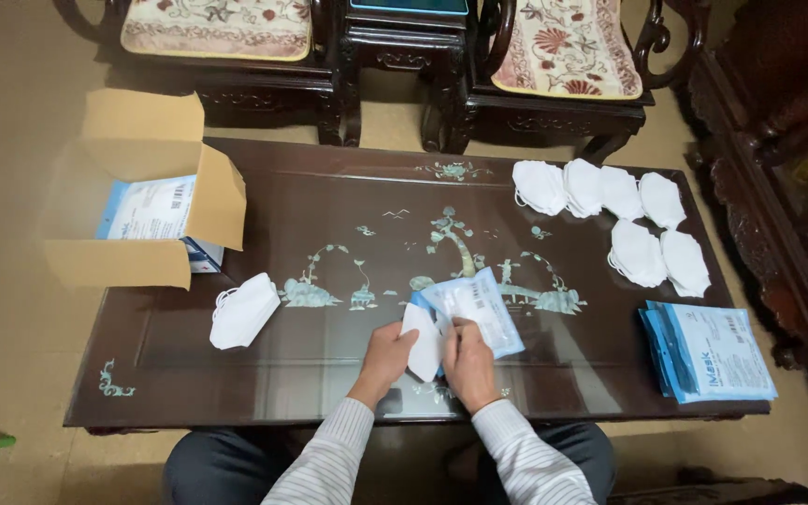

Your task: Packaging face masks into individual blue envelopes

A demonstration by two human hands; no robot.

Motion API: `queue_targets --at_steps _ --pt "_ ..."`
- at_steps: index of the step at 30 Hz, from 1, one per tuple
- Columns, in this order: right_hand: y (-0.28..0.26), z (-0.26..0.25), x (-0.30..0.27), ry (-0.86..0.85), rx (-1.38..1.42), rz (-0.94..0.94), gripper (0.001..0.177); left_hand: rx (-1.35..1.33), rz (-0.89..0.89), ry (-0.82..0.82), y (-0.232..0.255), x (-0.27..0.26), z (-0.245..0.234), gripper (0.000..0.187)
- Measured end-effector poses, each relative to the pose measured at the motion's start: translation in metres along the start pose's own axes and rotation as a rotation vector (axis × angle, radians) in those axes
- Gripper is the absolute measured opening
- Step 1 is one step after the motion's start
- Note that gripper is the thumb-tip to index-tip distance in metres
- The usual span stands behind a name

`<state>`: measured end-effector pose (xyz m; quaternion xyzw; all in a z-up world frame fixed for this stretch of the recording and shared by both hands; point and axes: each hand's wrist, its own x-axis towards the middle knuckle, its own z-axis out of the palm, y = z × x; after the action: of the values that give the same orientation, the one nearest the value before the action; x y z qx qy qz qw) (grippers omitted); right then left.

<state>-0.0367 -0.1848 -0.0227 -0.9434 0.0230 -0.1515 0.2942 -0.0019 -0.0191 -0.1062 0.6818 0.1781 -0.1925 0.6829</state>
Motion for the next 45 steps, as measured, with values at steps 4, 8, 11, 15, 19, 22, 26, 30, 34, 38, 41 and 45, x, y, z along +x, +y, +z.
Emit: queue_targets --at_steps 4,8,11,15,19,22,26,30,34,38,41,45 --pt "-0.022 0.007 -0.010 0.007 -0.034 -0.053 0.016 0.037 0.004 0.073 0.004 -0.004 -0.011 0.026" --pt "-0.045 0.007 -0.016 -0.057 0.040 -0.139 0.017 -0.031 -0.055 0.109 0.002 0.002 -0.022 0.033" --pt "-0.020 0.015 0.000 0.003 0.029 -0.238 0.021 -0.188 -0.120 0.103 0.083 -0.059 -0.032 0.040" --pt "-0.014 -0.017 0.023 -0.140 -0.053 -0.202 0.055 -0.328 -0.190 -0.029 0.154 -0.113 -0.034 0.061" --pt "-0.008 -0.015 0.020 -0.210 -0.084 -0.224 0.059 -0.390 -0.164 -0.127 0.157 -0.120 -0.022 0.067" --pt "0.003 -0.004 0.018 -0.188 -0.106 -0.248 0.064 -0.409 -0.162 -0.119 0.155 -0.119 -0.011 0.060" --pt "0.006 -0.003 0.018 -0.158 -0.136 -0.291 0.063 -0.450 -0.112 -0.077 0.114 -0.083 0.013 0.043" --pt "0.008 -0.002 0.017 -0.124 -0.125 -0.317 0.060 -0.334 -0.064 0.034 0.094 -0.069 0.025 0.040" --pt "0.005 -0.004 0.015 -0.153 -0.160 -0.326 0.062 -0.196 -0.080 0.164 0.095 -0.076 0.030 0.038" --pt "0.002 -0.004 0.015 -0.152 -0.179 -0.341 0.061 -0.177 -0.062 0.199 0.101 -0.080 0.027 0.033" --pt "0.000 -0.003 0.014 -0.163 -0.210 -0.363 0.061 -0.189 -0.068 0.180 0.102 -0.080 0.026 0.035" --pt "-0.003 -0.006 0.015 -0.204 -0.220 -0.363 0.060 -0.150 -0.104 0.142 0.098 -0.074 0.021 0.041"
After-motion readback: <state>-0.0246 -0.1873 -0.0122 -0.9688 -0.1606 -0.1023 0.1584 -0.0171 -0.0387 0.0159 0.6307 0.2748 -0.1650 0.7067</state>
